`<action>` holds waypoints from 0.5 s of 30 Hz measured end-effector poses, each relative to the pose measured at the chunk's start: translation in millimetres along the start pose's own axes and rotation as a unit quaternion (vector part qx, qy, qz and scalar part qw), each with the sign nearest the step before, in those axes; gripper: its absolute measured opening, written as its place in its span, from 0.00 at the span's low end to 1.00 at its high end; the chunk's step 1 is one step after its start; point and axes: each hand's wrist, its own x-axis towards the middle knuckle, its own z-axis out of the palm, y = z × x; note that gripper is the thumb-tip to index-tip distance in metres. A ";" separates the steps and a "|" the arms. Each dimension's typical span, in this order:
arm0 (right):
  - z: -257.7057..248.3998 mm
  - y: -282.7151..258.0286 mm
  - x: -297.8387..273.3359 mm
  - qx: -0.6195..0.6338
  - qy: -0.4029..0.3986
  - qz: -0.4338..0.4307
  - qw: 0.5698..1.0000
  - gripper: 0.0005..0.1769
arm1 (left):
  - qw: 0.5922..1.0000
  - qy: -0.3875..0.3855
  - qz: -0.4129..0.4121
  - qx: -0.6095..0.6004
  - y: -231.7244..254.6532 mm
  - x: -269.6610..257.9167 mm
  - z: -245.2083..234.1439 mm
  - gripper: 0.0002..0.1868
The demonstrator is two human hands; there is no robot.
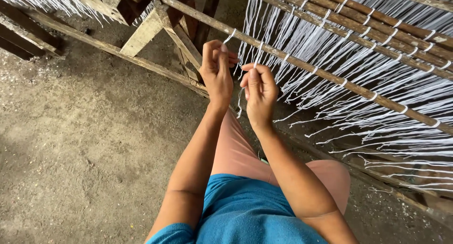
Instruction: Tying bundles of white thread onto a wooden loom frame in a repetitive manner.
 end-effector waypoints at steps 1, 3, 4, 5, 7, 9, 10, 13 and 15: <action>-1.7 8.1 -2.1 -0.034 -0.022 -0.004 0.999 0.13 | 1.000 0.001 -0.003 -0.006 -3.4 0.1 0.1 0.06; -9.4 29.3 -12.4 -0.067 -0.043 -0.010 0.997 0.13 | 1.000 0.000 -0.003 -0.013 -4.9 1.4 0.9 0.07; -15.4 42.9 -20.5 -0.125 -0.074 -0.004 0.989 0.12 | 1.000 0.003 0.002 -0.014 -3.4 2.6 1.7 0.07; -21.7 56.4 -29.0 -0.184 -0.105 0.004 0.977 0.13 | 1.000 0.005 0.007 -0.015 -1.8 3.2 2.4 0.07; -42.2 71.5 -50.1 -0.231 -0.183 0.071 0.953 0.15 | 1.000 0.003 0.012 -0.011 -1.5 5.6 1.4 0.07; -61.2 65.3 -70.8 -0.275 -0.256 0.139 0.916 0.17 | 1.000 0.000 0.015 -0.008 0.3 5.9 1.0 0.07; -69.6 51.6 -80.6 -0.317 -0.329 0.204 0.866 0.15 | 1.000 0.000 0.022 0.005 2.0 5.6 0.9 0.07; -112.4 32.2 -102.6 -0.378 -0.457 0.329 0.735 0.32 | 0.993 0.017 0.089 0.070 11.1 4.8 -6.2 0.12; -156.5 25.6 -111.4 -0.400 -0.495 0.396 0.662 0.44 | 0.983 0.022 0.146 0.108 23.3 12.3 -19.3 0.22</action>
